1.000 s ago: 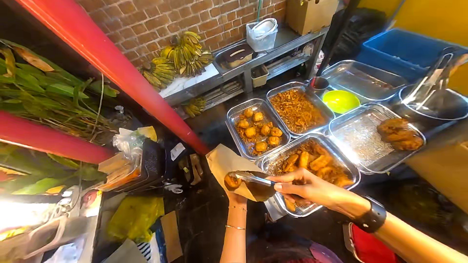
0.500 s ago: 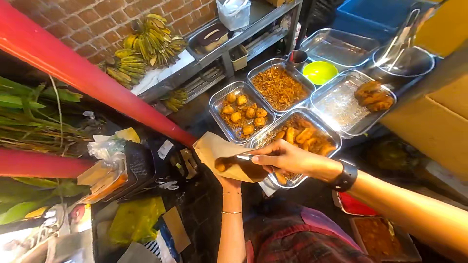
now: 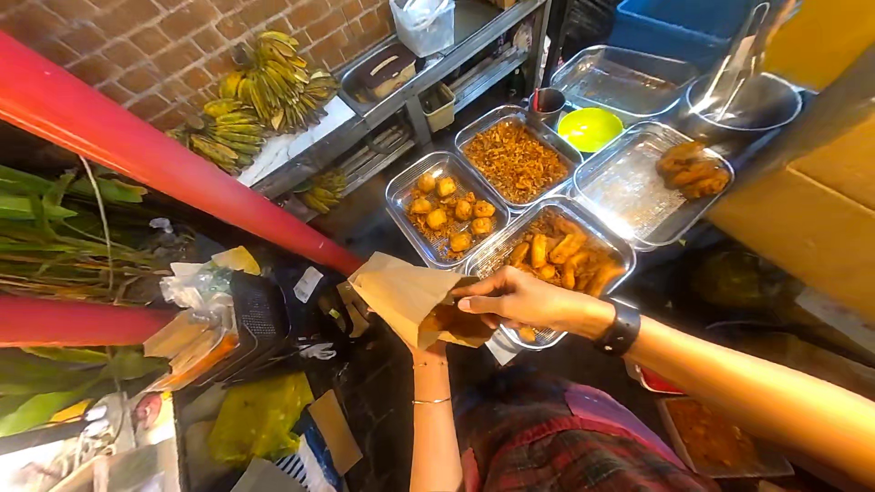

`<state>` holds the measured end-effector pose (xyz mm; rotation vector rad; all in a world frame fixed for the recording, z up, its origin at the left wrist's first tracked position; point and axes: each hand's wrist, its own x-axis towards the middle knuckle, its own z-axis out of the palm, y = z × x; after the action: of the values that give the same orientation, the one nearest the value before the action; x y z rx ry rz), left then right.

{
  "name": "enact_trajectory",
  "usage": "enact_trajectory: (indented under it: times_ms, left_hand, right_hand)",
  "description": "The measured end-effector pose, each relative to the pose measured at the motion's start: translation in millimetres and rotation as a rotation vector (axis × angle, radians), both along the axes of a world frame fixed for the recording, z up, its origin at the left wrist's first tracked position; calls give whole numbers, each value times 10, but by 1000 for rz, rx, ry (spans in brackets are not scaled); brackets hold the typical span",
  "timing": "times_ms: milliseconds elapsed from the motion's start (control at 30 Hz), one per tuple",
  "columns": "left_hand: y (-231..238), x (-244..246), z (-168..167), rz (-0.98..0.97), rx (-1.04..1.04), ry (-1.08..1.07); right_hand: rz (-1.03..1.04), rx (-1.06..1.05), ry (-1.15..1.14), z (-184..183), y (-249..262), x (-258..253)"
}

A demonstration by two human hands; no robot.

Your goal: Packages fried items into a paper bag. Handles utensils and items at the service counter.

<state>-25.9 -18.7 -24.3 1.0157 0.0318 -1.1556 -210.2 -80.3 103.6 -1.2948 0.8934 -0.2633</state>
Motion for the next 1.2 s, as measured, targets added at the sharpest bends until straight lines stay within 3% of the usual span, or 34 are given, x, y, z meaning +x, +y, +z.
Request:
enact_trajectory:
  times_ms: [67, 133, 333, 400, 500, 633, 767, 867, 933, 1000, 1067, 1200]
  left_hand:
    - [98, -98, 107, -8, 22, 16]
    - [-74, -92, 103, 51, -10, 192]
    - [57, 156, -162, 42, -124, 418]
    - [152, 243, -167, 95, -88, 435]
    - [370, 365, -111, 222, -7, 384]
    - [780, 550, 9, 373, -41, 368]
    - [1346, 821, 104, 495, -25, 244]
    - [1914, 1001, 262, 462, 180, -134]
    - [2158, 1203, 422, 559, 200, -176]
    - [2298, 1575, 513, 861, 79, 48]
    - [2562, 1943, 470, 1034, -93, 165]
    - [3231, 2353, 369, 1159, -143, -17]
  right_hand:
    - [1, -107, 13, -56, 12, 147]
    - [31, -218, 117, -45, 2, 240]
    - [414, -422, 489, 649, 76, 63]
    - [442, -545, 463, 765, 111, -105]
    - [294, -725, 301, 599, 150, -36]
    - [77, -967, 284, 133, 254, 935]
    - [263, -1129, 194, -56, 566, 2033]
    - [357, -1225, 52, 68, 938, 2644]
    - [390, -1275, -67, 92, 1186, 3003]
    - [437, -1269, -216, 45, 1424, 3370]
    - [501, -1198, -348, -1, 1693, 3688]
    - [855, -865, -474, 61, 2315, 4074]
